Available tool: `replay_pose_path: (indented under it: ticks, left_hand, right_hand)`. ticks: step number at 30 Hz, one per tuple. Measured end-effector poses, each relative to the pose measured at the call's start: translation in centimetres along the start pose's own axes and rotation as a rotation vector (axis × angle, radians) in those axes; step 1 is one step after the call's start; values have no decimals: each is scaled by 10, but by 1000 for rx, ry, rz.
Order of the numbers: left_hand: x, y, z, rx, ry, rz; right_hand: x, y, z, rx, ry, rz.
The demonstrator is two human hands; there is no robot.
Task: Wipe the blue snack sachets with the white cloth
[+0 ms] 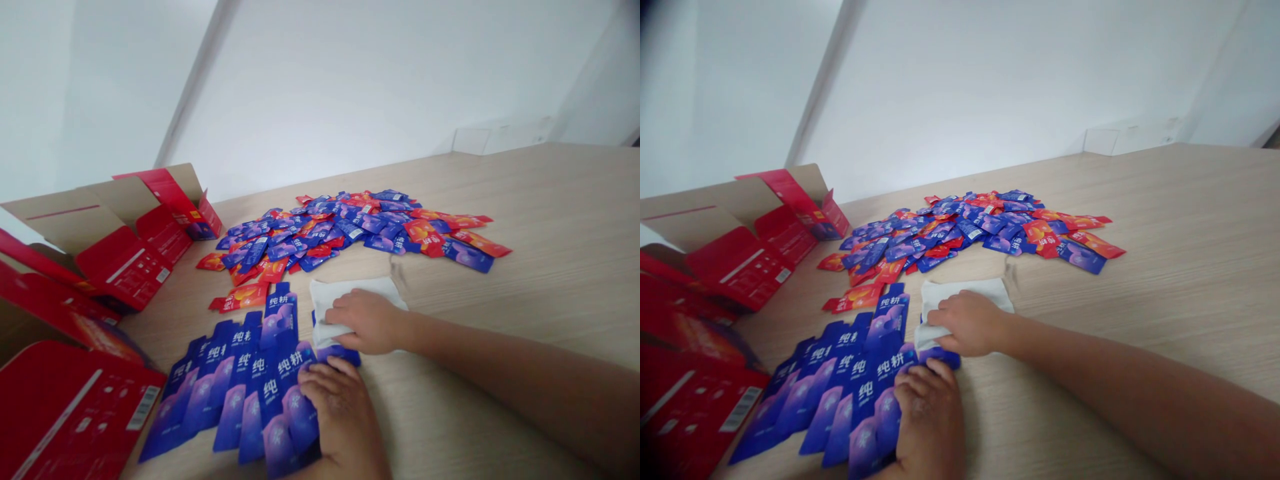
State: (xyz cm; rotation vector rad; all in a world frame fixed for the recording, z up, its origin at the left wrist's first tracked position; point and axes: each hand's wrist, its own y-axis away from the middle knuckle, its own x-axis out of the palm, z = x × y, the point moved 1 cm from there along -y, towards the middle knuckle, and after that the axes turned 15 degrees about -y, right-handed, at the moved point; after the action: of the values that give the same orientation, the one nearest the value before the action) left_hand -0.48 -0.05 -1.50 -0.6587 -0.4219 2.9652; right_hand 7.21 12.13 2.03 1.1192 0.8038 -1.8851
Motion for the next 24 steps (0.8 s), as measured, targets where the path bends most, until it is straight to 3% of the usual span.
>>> replay_pose_path:
  ticks: [8, 16, 24]
  left_hand:
    - [2, 1, -1, -14, 72, -30]
    - [3, 1, 0, 5, 172, -25]
    - [1, 1, -1, 2, 2, -10]
  right_hand:
    - [-5, -2, -13, 116, 42, -65]
    - [2, 0, 4, -90, 3, 27]
    - [-3, -1, -9, 90, 56, -61]
